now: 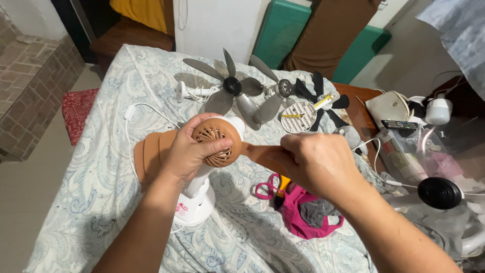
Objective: The person assembles a small table fan by attaching four brown blades to the central hub, then wipes the fan with a cloth and brush. The person also handles a pink bag and a grey cloth during the process.
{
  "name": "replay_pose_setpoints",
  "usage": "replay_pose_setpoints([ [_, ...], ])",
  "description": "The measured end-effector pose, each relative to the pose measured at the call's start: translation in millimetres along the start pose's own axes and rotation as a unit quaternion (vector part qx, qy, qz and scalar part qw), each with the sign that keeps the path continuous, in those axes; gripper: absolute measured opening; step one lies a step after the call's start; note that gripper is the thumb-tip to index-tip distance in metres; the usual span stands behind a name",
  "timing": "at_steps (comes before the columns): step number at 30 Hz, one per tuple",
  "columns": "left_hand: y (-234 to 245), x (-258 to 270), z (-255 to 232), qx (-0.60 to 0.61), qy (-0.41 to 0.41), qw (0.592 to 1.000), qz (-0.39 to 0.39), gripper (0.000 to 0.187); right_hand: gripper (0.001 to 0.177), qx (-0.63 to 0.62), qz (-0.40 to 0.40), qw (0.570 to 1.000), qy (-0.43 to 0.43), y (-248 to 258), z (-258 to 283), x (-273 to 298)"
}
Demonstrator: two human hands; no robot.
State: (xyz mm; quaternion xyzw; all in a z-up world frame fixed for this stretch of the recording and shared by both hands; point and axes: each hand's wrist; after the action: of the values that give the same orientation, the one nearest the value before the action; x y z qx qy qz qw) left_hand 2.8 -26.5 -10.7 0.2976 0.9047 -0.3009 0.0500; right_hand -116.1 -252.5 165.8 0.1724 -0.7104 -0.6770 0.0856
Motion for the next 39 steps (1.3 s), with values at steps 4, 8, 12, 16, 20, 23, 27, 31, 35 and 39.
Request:
replay_pose_setpoints([
  [4, -6, -3, 0, -0.015, -0.005, 1.000, -0.011, 0.064, 0.042, -0.001, 0.002, 1.000, 0.011, -2, -3, -6],
  [8, -10, -3, 1, -0.014, -0.001, 0.999, -0.051, 0.058, 0.039, -0.009, 0.015, 1.000, 0.016, -7, -1, -6],
  [12, -15, 3, 2, -0.037, 0.005, 0.998, -0.057, 0.057, 0.042, -0.022, 0.036, 0.999, 0.000, -10, 1, -2],
  [16, -17, 5, 2, -0.063, 0.018, 0.996, -0.065, 0.054, 0.045, -0.021, 0.026, 0.999, -0.033, -19, 8, 0],
  [20, -12, 5, -2, -0.138, 0.007, 0.989, -0.055, 0.060, 0.036, -0.069, 0.055, 0.990, -0.113, -37, 18, 3],
  [23, -18, 6, 0, -0.138, -0.036, 0.985, -0.093, 0.073, 0.035, -0.084, -0.012, 0.995, -0.060, -57, 24, 13],
  [27, -37, 17, 10, -0.168, -0.082, 0.962, -0.198, 0.089, 0.020, -0.125, -0.016, 0.990, -0.056, -93, 44, 32],
  [31, -38, 27, -14, -0.452, -0.080, 0.865, -0.201, 0.104, 0.037, -0.206, 0.001, 0.977, -0.062, -136, 92, 38],
  [35, -32, 33, -52, -0.518, -0.016, 0.844, -0.137, 0.100, 0.071, -0.351, -0.007, 0.936, 0.020, -187, 123, 40],
  [39, -23, 42, -82, -0.487, 0.087, 0.861, -0.117, 0.106, 0.034, -0.565, 0.163, 0.809, 0.009, -260, 81, 4],
])
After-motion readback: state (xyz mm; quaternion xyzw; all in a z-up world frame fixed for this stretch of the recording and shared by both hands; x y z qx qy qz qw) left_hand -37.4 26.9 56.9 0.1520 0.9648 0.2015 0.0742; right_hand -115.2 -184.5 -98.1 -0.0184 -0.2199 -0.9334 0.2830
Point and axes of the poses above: each hand's wrist, its own x-axis away from the middle knuckle, its own y-axis out of the back of the hand, z = x × y, and after that the axes turned 12 degrees about z, right-handed
